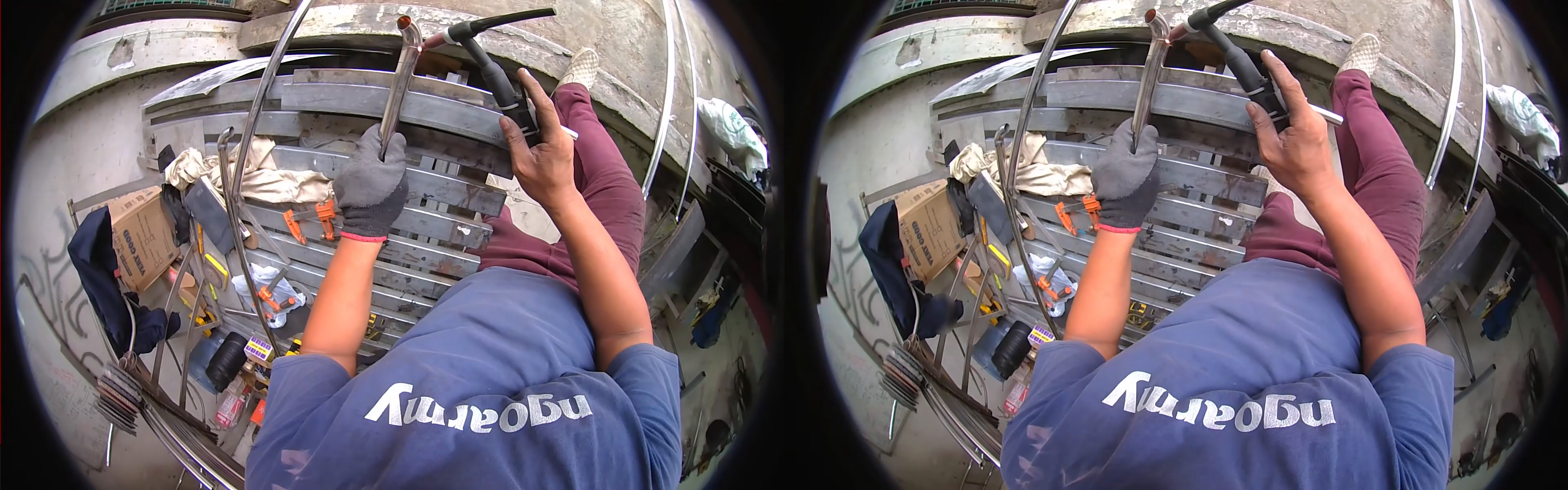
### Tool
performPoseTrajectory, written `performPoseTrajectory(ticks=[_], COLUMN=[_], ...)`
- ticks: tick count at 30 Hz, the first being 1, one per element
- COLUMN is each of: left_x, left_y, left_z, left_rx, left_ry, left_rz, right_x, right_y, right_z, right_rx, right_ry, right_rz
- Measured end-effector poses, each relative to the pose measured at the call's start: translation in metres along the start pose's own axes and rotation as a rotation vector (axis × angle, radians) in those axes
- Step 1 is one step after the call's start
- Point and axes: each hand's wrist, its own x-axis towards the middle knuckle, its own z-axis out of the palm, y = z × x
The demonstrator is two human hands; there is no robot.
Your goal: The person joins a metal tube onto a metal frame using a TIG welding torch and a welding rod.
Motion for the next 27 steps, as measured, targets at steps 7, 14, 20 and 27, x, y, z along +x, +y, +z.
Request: performPoseTrajectory(ticks=[7, 14, 20, 27], left_x=[-0.0018, -0.0013, -0.0021, -0.0005], left_y=[0.0014, -0.0043, -0.0032, -0.0064], left_z=[0.0008, 0.0054, 0.0045, 0.0043], left_rx=[-0.063, -0.042, -0.048, 0.081], left_ry=[0.003, 0.051, 0.044, -0.030], left_rz=[0.051, 0.097, 0.089, 0.045], right_x=[0.0012, 0.0002, 0.0006, 0.0001], right_y=[-0.0006, 0.0014, 0.0020, 0.0026], right_z=[0.0045, 0.0030, 0.0033, 0.0023], right_rx=[-0.015, -0.007, -0.017, -0.035], right_ry=[0.025, 0.000, -0.006, -0.048], right_rz=[-0.055, -0.020, -0.026, -0.019])
